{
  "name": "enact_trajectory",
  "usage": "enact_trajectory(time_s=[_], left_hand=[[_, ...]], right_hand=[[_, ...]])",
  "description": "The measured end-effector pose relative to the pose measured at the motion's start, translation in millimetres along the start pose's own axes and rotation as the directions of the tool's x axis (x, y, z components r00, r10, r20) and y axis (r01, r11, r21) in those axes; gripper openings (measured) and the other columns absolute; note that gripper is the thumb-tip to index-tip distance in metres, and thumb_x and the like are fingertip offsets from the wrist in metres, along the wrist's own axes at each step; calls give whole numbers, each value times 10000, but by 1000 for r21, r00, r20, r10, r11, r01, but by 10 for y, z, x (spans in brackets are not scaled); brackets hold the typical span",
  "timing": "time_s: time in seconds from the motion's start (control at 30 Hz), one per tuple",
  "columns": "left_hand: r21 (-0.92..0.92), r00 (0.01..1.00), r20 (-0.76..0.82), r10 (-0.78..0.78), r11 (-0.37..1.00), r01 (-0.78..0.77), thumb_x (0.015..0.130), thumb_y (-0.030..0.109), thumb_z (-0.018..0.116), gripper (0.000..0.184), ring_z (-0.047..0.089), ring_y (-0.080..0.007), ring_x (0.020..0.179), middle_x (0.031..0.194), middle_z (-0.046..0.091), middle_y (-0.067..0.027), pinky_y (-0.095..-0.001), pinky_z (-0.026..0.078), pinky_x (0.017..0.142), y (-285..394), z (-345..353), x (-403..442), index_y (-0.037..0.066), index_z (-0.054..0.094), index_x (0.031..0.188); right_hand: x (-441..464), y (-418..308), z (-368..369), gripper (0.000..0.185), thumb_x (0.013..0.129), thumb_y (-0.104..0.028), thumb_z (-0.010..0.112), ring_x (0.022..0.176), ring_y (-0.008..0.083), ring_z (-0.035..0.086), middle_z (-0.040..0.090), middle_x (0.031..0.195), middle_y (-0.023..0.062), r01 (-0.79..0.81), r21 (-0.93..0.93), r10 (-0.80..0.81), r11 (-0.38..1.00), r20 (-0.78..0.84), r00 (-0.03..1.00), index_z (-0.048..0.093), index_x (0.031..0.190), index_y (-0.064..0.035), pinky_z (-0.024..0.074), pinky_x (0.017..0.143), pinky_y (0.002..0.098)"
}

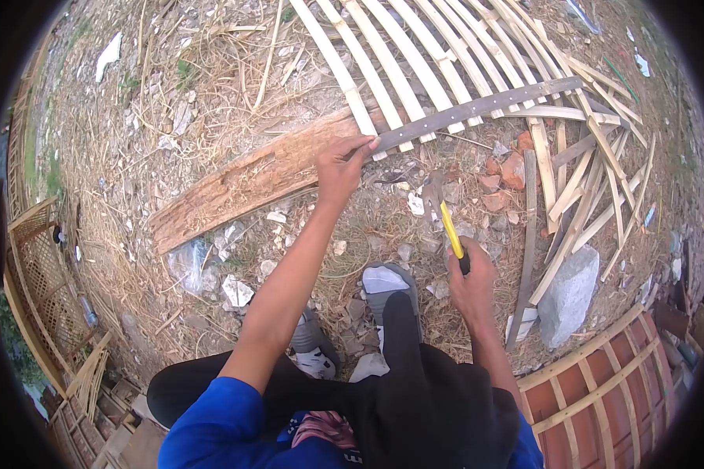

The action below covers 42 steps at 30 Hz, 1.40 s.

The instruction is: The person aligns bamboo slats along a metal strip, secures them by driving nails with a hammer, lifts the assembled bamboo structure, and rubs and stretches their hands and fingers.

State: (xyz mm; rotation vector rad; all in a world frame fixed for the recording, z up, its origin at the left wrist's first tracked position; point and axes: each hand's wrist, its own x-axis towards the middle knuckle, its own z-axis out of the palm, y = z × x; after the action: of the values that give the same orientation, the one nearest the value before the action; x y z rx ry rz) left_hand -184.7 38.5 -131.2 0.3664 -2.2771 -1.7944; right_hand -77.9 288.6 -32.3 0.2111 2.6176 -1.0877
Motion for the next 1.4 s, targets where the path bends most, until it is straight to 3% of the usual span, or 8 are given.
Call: enact_trajectory(time_s=[0.13,0.23,0.73,0.83,1.03,1.13,1.33,1.4], left_hand=[[47,999,19,50,998,-51,825,79,759,142,637,-153,810,896,727,-90,-289,500,730,-8,-8,-1,39,761,961],[41,998,-18,62,997,-62,828,83,757,141,637,-157,808,899,727,-89,-288,498,727,-12,-14,-12,39,758,962],[58,1000,14,10,998,-11,811,128,780,148,661,-184,829,883,730,-101,-309,508,751,25,3,26,33,758,922],[108,999,12,46,993,-47,812,133,779,150,668,-186,817,877,728,-104,-306,512,742,14,0,26,30,756,918],[100,987,-47,154,984,-148,768,124,790,101,641,-217,756,827,726,-65,-340,469,713,-59,58,26,58,748,832],[116,984,-48,173,979,-166,761,125,791,93,638,-215,765,827,725,-52,-345,449,724,-90,67,17,66,743,815],[166,986,-6,167,973,-164,755,119,791,91,621,-218,736,791,711,-43,-352,438,717,-89,42,23,64,734,800],[157,984,-18,176,973,-171,755,125,792,94,617,-217,728,786,709,-41,-352,435,711,-81,48,29,66,735,799]], right_hand=[[57,-77,31,196,886,-68,634,674,225,576,605,784,147,-25,55,24,998,26,999,609,1059,19,466,656,339],[80,-49,56,186,906,-63,624,615,80,419,507,714,14,60,55,-60,997,-5,998,595,1080,-5,351,549,261],[95,-59,91,219,928,-90,619,664,82,449,555,792,18,-12,126,7,992,44,999,593,1128,-6,372,581,259],[217,-144,136,242,916,-98,627,644,155,527,581,737,101,79,161,-77,984,-15,997,600,1124,22,425,598,311],[462,-573,-21,239,948,-107,592,641,188,544,601,787,140,93,120,-111,988,150,982,598,1150,20,438,606,328],[539,-738,-3,249,956,-124,586,651,271,588,630,831,177,169,39,-172,985,122,977,592,1159,21,456,614,367],[650,-684,180,261,953,-118,580,802,412,631,647,945,236,337,-29,-334,941,79,939,579,1174,20,492,700,433],[645,-734,163,262,953,-113,577,825,410,637,644,966,244,282,-14,-279,959,111,954,577,1178,22,496,716,438]])
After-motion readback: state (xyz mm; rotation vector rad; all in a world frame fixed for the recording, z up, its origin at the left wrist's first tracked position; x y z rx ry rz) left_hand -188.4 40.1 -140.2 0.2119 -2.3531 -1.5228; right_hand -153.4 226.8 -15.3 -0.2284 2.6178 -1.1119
